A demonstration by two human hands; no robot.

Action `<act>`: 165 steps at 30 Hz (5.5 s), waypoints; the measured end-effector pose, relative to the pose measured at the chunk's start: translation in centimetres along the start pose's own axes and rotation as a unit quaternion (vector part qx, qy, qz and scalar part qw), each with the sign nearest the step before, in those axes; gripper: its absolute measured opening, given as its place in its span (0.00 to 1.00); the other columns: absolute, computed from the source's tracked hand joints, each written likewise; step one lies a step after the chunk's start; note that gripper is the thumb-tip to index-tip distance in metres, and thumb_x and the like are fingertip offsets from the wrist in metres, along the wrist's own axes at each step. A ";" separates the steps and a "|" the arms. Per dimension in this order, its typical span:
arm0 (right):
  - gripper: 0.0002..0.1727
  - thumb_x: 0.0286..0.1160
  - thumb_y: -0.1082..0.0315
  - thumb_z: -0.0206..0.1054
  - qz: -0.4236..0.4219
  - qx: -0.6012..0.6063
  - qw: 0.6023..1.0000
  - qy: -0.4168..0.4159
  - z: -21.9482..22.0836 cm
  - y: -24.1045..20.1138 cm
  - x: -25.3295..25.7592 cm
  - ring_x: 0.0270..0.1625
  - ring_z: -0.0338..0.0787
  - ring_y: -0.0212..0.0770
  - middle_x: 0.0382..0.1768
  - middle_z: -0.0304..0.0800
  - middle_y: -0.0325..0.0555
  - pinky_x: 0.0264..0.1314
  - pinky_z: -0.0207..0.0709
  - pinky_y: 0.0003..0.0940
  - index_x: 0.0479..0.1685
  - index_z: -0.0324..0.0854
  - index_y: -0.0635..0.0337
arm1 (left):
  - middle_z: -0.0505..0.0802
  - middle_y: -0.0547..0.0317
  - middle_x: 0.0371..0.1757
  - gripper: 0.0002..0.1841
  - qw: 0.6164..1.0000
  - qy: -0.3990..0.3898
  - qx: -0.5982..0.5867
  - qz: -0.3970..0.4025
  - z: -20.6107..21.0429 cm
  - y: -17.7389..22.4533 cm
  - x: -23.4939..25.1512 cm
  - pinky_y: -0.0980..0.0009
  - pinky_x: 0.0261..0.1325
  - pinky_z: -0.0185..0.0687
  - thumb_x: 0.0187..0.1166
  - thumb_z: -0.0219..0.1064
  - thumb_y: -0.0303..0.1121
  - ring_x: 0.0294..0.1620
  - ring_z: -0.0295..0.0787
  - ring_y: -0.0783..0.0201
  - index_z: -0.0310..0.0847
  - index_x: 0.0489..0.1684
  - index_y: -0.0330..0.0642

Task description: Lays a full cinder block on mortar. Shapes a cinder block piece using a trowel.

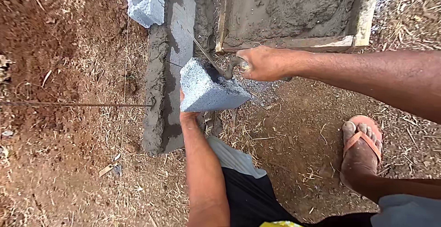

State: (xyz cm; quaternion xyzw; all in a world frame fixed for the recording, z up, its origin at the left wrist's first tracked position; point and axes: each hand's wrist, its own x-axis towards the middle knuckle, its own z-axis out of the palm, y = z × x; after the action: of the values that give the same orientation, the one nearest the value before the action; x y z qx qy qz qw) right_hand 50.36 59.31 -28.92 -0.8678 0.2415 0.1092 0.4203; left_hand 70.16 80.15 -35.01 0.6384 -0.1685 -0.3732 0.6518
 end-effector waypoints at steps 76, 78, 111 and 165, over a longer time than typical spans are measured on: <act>0.20 0.81 0.64 0.67 -0.025 0.026 0.998 0.060 -1.3 -2.2 -1.0 0.46 0.90 0.50 0.45 0.87 0.50 0.45 0.82 0.55 0.69 0.74 0.53 | 0.92 0.75 0.39 0.26 1.000 -0.001 0.004 0.008 -0.3 -0.8 -0.1 0.77 0.49 0.88 0.95 0.25 0.42 0.44 0.89 0.81 0.76 0.54 0.58; 0.19 0.81 0.66 0.67 0.000 0.020 1.000 0.020 -0.1 -1.2 -0.6 0.46 0.90 0.53 0.45 0.87 0.53 0.46 0.82 0.58 0.69 0.74 0.55 | 0.91 0.76 0.39 0.25 1.000 0.007 0.006 0.004 -0.3 -0.7 -0.2 0.78 0.48 0.88 0.96 0.24 0.43 0.44 0.89 0.81 0.75 0.55 0.58; 0.14 0.84 0.64 0.65 0.058 -0.007 0.997 -0.049 0.6 1.3 -1.0 0.36 0.86 0.52 0.38 0.84 0.53 0.37 0.80 0.55 0.63 0.76 0.57 | 0.92 0.76 0.38 0.26 0.999 -0.001 -0.029 0.015 0.0 -0.8 -0.6 0.79 0.48 0.88 0.95 0.23 0.40 0.43 0.89 0.82 0.75 0.52 0.57; 0.20 0.81 0.66 0.67 -0.041 0.016 0.996 0.077 -0.6 -1.4 0.8 0.47 0.90 0.53 0.45 0.88 0.53 0.48 0.83 0.58 0.69 0.74 0.55 | 0.93 0.77 0.39 0.23 0.998 -0.032 -0.025 0.042 -0.4 -0.9 -0.3 0.79 0.48 0.89 0.94 0.29 0.38 0.44 0.90 0.82 0.76 0.52 0.59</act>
State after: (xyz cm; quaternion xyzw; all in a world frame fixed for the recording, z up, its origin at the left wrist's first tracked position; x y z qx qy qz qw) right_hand 51.78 59.34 -27.96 -0.8760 0.2391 0.0204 0.4184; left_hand 69.98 80.70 -35.82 0.6020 -0.2064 -0.3697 0.6770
